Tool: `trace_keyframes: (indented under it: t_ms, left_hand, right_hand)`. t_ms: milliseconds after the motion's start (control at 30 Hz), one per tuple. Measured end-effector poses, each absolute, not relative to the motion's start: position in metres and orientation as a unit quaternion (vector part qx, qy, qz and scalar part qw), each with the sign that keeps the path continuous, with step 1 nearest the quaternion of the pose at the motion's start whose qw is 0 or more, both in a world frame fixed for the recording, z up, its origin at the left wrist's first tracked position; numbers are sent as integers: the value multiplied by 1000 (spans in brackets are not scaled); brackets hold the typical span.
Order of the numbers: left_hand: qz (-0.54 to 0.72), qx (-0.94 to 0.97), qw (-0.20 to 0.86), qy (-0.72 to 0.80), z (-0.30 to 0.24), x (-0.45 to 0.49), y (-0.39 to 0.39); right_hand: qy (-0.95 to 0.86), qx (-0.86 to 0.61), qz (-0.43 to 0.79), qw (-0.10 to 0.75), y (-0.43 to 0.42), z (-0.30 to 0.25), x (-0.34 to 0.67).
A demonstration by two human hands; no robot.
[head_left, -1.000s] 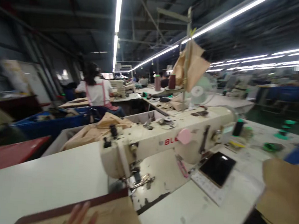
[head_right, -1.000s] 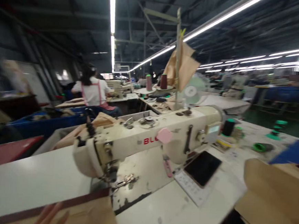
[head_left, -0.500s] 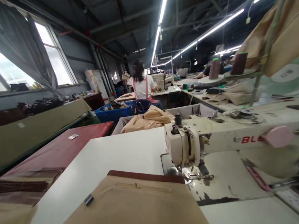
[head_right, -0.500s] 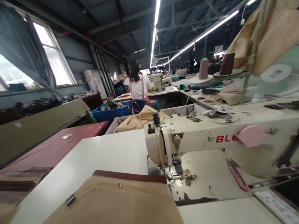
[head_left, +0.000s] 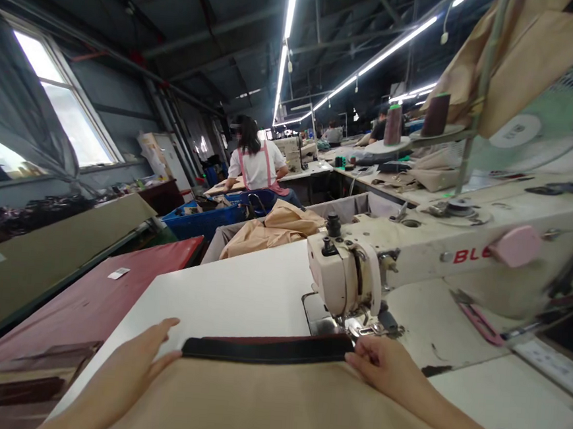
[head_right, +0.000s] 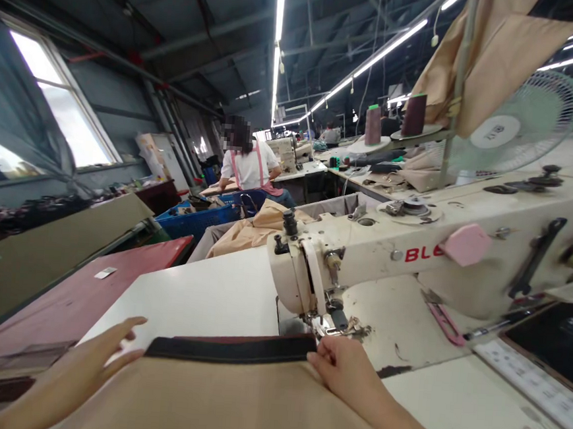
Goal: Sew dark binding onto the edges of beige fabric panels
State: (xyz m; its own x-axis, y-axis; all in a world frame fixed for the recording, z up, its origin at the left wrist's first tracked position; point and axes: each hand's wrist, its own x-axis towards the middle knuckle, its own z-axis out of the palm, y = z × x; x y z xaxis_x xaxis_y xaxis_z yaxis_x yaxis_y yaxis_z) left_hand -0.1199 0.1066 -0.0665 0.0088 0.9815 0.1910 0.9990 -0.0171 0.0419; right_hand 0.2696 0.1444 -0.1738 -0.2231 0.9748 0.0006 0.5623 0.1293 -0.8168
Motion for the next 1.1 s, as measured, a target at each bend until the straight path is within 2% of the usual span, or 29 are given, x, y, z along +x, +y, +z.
trace_keyframes:
  t_ms: [67, 167, 333, 500, 633, 767, 967, 1100]
  left_hand:
    - [-45, -764, 45, -642, -78, -79, 119]
    - [-24, -853, -61, -517, -96, 5, 134]
    - [-105, -827, -86, -545, -132, 88, 158]
    - [-117, -855, -144, -485, -124, 81, 148]
    - [-116, -865, -168, -458, -95, 81, 117]
    - [-121, -838, -140, -514, -88, 93, 95]
    - [-204, -814, -251, -482, -93, 98, 90]
    - [-229, -809, -277, -466, -90, 95, 90]
  right_hand:
    - [-699, -567, 333, 281, 148, -174, 265]
    - [-703, -574, 316, 277, 146, -172, 263]
    - [-702, -569, 311, 294, 137, -170, 266]
    - [-706, -526, 311, 358, 116, -158, 275]
    - [-676, -458, 407, 410, 96, -140, 276]
    - [-664, -437, 449, 408, 83, -121, 276]
    - [-669, -437, 446, 402, 79, -112, 283]
    - [-662, -450, 455, 391, 78, -114, 285]
